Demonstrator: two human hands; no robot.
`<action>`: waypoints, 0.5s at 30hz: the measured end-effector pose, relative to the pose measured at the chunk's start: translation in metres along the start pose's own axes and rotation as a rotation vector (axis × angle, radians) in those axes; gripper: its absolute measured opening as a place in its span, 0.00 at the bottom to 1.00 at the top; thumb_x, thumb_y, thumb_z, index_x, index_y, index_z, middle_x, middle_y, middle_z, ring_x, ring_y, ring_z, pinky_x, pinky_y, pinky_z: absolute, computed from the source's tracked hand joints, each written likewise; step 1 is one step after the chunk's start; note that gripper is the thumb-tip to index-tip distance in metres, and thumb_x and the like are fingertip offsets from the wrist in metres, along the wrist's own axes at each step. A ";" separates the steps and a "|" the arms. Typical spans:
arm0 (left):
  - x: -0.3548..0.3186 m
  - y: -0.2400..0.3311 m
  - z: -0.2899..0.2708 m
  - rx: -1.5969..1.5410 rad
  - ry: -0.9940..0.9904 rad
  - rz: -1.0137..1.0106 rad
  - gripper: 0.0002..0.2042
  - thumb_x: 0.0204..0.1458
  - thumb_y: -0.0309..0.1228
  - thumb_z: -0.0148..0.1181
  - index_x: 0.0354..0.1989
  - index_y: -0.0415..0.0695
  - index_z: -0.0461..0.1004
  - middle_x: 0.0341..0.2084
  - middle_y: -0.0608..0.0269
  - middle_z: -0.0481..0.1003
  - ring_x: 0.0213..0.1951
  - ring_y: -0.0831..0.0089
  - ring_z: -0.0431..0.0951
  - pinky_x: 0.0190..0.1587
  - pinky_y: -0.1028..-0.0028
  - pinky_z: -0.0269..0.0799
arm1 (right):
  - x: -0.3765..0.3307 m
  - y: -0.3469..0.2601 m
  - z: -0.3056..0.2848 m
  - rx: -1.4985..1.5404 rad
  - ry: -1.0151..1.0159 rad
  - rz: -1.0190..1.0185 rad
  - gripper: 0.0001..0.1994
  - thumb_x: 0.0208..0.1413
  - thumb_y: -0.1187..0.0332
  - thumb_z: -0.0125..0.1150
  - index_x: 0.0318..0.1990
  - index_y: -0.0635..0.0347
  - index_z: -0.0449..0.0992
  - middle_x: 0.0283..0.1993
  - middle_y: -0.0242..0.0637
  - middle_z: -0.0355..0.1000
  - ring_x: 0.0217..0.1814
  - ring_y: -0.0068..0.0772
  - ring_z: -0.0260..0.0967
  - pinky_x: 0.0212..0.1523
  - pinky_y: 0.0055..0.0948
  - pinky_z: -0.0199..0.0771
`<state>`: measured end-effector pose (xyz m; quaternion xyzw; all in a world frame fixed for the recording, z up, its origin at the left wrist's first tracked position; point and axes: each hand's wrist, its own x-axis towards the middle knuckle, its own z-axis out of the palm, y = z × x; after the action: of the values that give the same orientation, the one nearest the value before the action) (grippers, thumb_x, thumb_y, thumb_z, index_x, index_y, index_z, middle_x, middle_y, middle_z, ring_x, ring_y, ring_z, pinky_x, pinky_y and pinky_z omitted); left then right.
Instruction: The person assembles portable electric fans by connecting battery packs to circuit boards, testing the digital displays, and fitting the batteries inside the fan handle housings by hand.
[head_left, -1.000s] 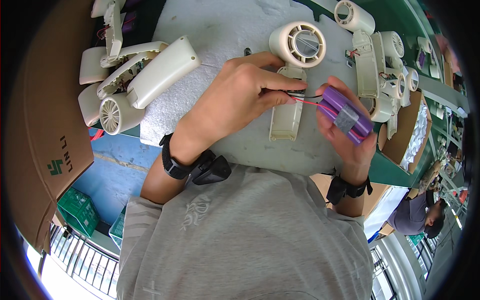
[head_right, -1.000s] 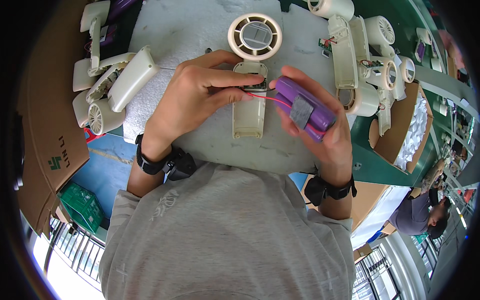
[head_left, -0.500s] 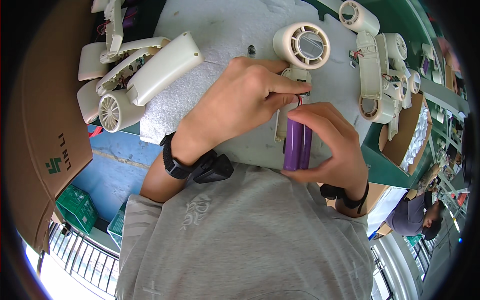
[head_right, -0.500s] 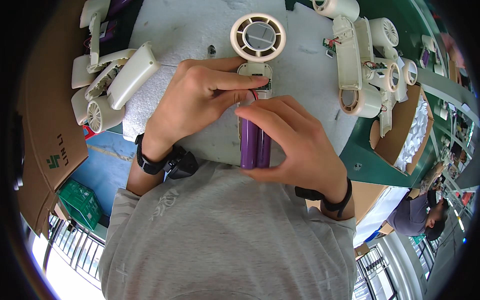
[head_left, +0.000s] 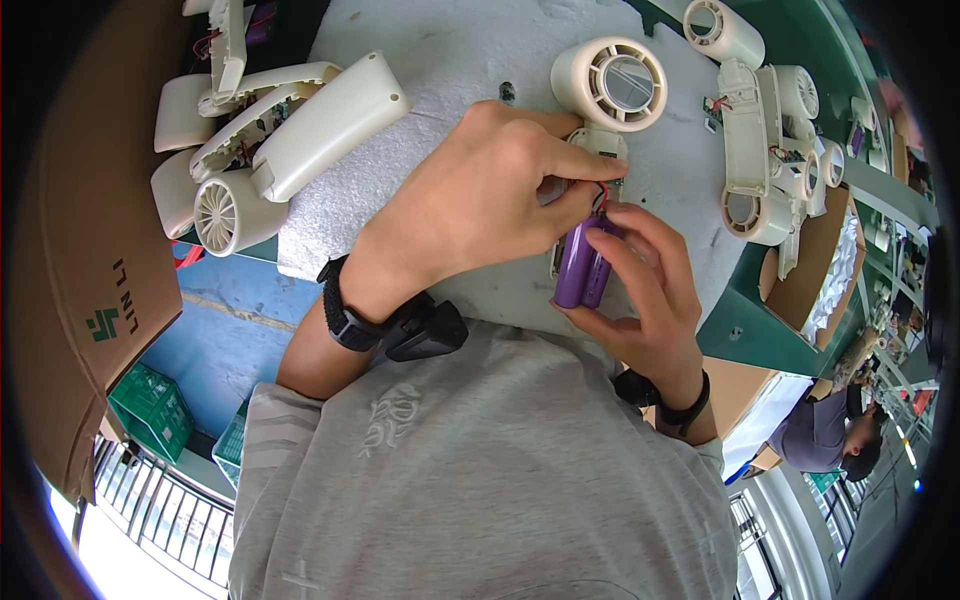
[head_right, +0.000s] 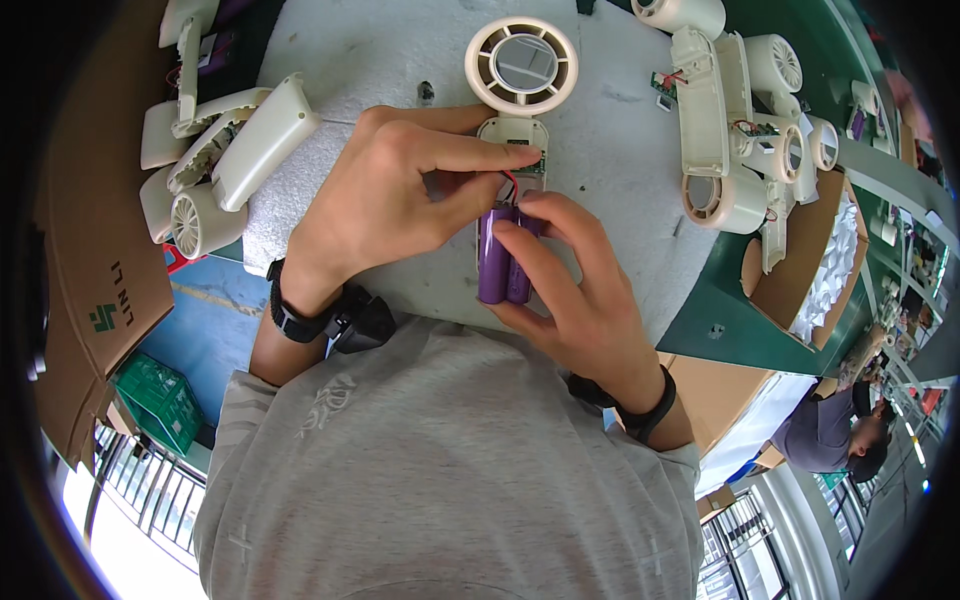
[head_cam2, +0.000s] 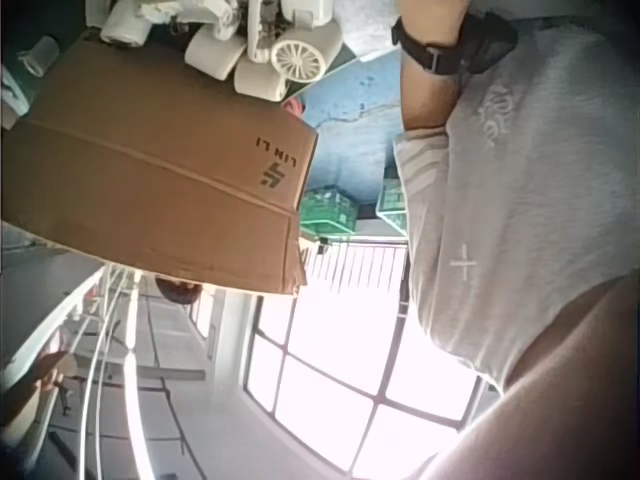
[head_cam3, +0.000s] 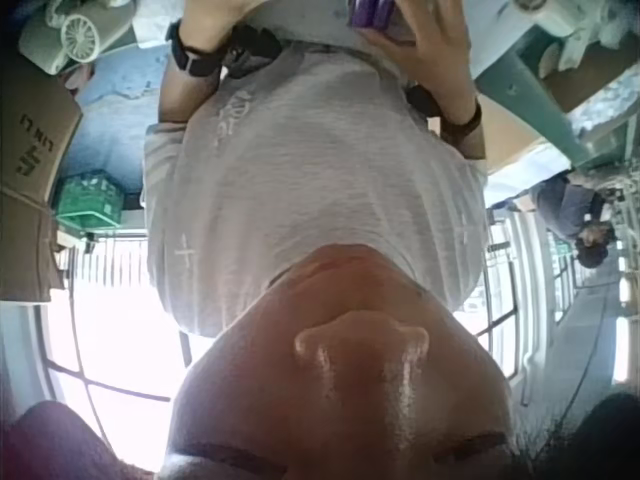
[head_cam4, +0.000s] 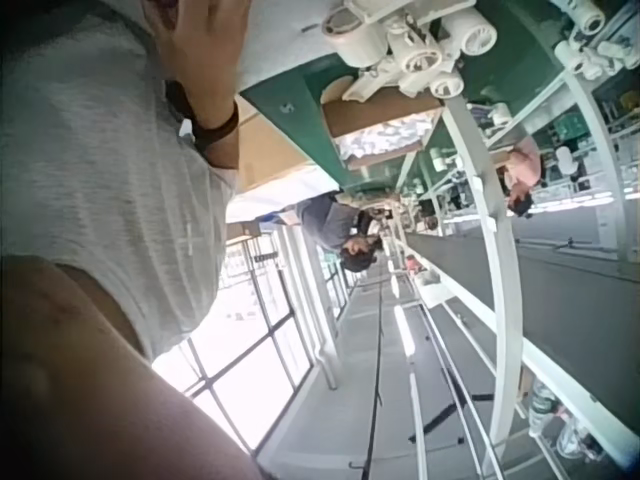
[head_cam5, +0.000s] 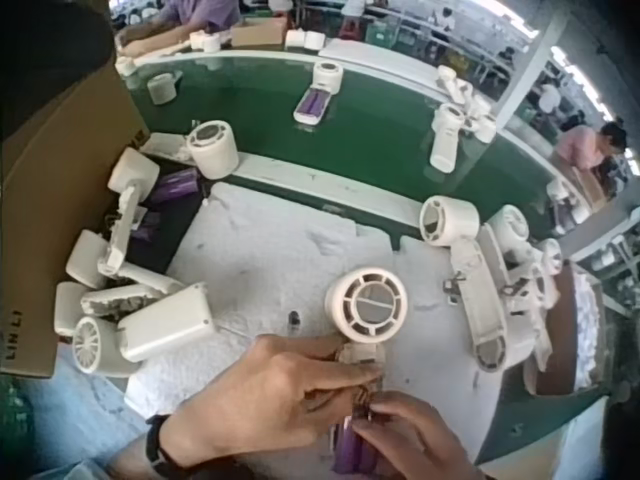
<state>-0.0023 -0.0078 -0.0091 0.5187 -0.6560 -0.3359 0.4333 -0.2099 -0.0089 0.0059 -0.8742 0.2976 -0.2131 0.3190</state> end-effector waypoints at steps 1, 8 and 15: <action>0.000 0.000 0.000 -0.002 0.002 0.005 0.11 0.42 0.21 0.61 0.35 0.40 0.82 0.27 0.51 0.77 0.25 0.56 0.79 0.29 0.66 0.74 | 0.000 0.000 0.000 0.001 0.002 0.002 0.30 0.29 0.75 0.78 0.47 0.66 0.74 0.57 0.49 0.67 0.56 0.50 0.69 0.51 0.40 0.78; -0.001 -0.001 -0.003 0.053 -0.061 0.004 0.14 0.43 0.18 0.62 0.41 0.43 0.82 0.34 0.53 0.80 0.28 0.61 0.81 0.28 0.72 0.74 | 0.005 0.004 -0.002 -0.063 0.029 -0.064 0.28 0.30 0.76 0.76 0.46 0.68 0.76 0.56 0.50 0.68 0.56 0.52 0.69 0.49 0.38 0.79; -0.002 -0.005 -0.001 0.018 -0.039 0.050 0.14 0.44 0.17 0.61 0.41 0.42 0.82 0.33 0.51 0.79 0.29 0.57 0.80 0.29 0.69 0.74 | 0.008 0.006 -0.001 -0.069 0.037 -0.078 0.25 0.30 0.75 0.76 0.43 0.68 0.78 0.56 0.50 0.69 0.56 0.52 0.69 0.47 0.38 0.79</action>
<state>0.0006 -0.0072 -0.0133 0.4996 -0.6800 -0.3291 0.4239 -0.2068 -0.0186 0.0045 -0.8916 0.2764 -0.2312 0.2744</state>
